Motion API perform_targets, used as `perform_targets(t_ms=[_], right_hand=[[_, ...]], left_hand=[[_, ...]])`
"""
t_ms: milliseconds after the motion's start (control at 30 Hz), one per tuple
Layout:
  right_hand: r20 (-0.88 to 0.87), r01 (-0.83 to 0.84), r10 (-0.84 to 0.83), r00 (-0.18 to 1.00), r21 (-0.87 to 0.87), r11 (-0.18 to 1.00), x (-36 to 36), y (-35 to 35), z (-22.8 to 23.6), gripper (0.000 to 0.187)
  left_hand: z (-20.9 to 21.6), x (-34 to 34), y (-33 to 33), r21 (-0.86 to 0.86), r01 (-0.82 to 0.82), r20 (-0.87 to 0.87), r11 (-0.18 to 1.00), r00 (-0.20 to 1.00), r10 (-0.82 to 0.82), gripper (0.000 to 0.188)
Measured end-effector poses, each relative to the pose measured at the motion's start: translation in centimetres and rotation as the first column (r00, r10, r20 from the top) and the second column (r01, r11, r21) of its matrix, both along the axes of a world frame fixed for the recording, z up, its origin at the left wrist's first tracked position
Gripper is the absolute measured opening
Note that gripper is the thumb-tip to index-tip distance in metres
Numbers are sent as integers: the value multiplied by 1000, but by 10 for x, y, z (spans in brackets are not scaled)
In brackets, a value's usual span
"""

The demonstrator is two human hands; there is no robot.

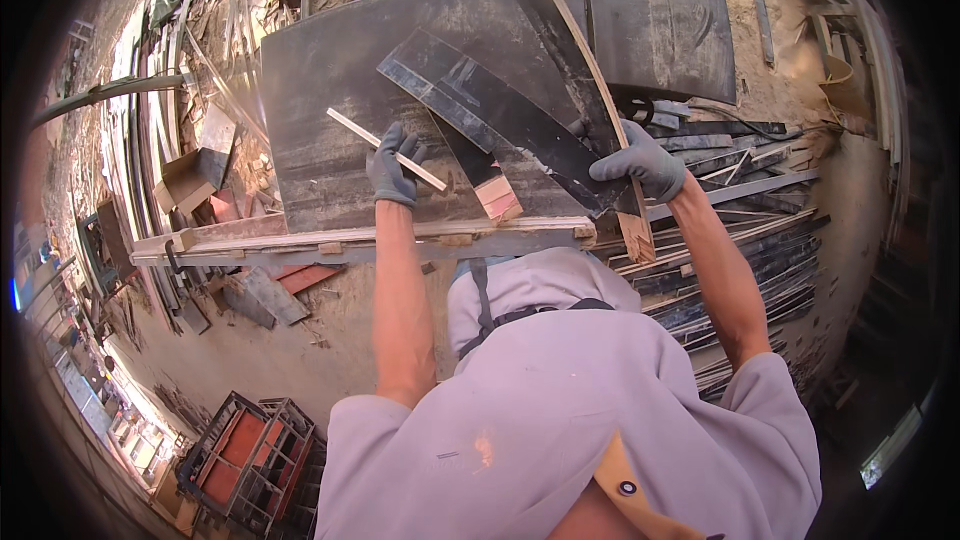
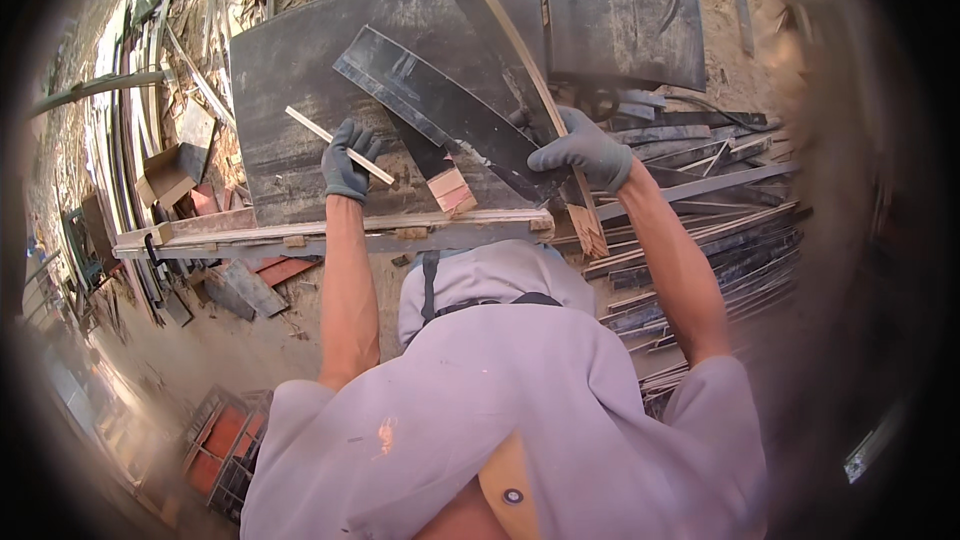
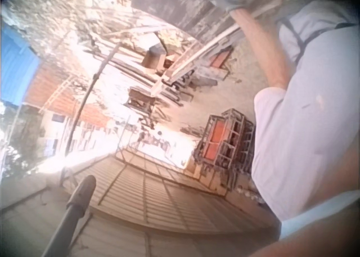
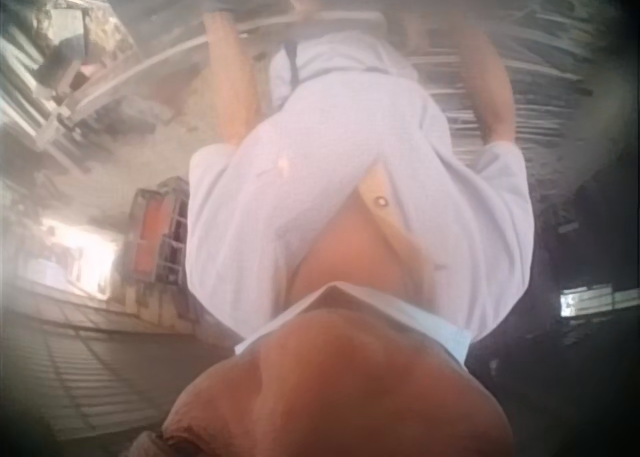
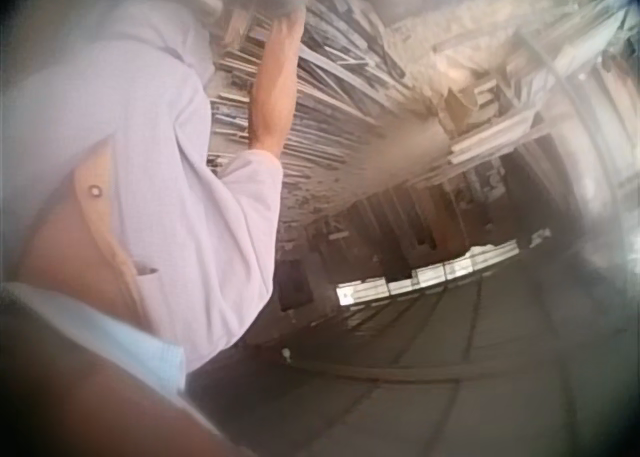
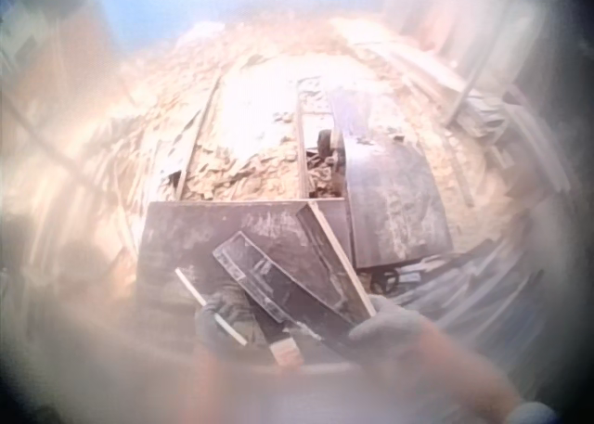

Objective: The person repeatedly picks up long metal strips from a pile, places them on a workbench, and stacks them. The person then moves the stacked strips to a different location and repeats the process with additional strips.

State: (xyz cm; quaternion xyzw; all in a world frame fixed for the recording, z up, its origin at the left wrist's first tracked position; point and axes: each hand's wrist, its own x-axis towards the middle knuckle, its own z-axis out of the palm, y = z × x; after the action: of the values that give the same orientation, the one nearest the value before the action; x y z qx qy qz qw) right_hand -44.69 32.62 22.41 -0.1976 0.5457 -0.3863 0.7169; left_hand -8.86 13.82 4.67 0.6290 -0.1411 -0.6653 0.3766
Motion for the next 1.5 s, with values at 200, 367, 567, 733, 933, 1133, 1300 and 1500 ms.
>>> perform_targets(t_ms=[200,367,567,733,933,1133,1300,1500], right_hand=[[-250,63,-90,964,-115,991,-13,3,-38,69],[-22,92,-91,996,19,996,-15,-5,-78,58],[53,96,-99,994,51,994,-14,2,-90,54],[-22,31,-30,999,16,999,-7,-11,-88,70],[-33,-20,20,999,-16,1000,1,-20,-91,72],[-56,-182,181,982,-13,983,16,-28,-65,70],[-104,-465,453,885,-154,872,51,-47,-50,75],[-241,-161,164,957,33,986,58,-53,-63,74]], left_hand=[[-12,-31,8,-37,162,360,986,923,-138,63],[-31,-68,21,-103,297,708,949,692,-140,102],[21,-125,-6,301,363,755,882,475,-453,156],[24,-143,-23,502,372,779,781,197,-595,154],[-25,-71,-38,162,368,500,916,770,-397,69],[28,-68,3,26,405,-459,914,817,-349,29],[19,-79,27,23,374,-648,927,711,-271,47],[42,-97,45,-164,287,-339,944,882,-327,34]])
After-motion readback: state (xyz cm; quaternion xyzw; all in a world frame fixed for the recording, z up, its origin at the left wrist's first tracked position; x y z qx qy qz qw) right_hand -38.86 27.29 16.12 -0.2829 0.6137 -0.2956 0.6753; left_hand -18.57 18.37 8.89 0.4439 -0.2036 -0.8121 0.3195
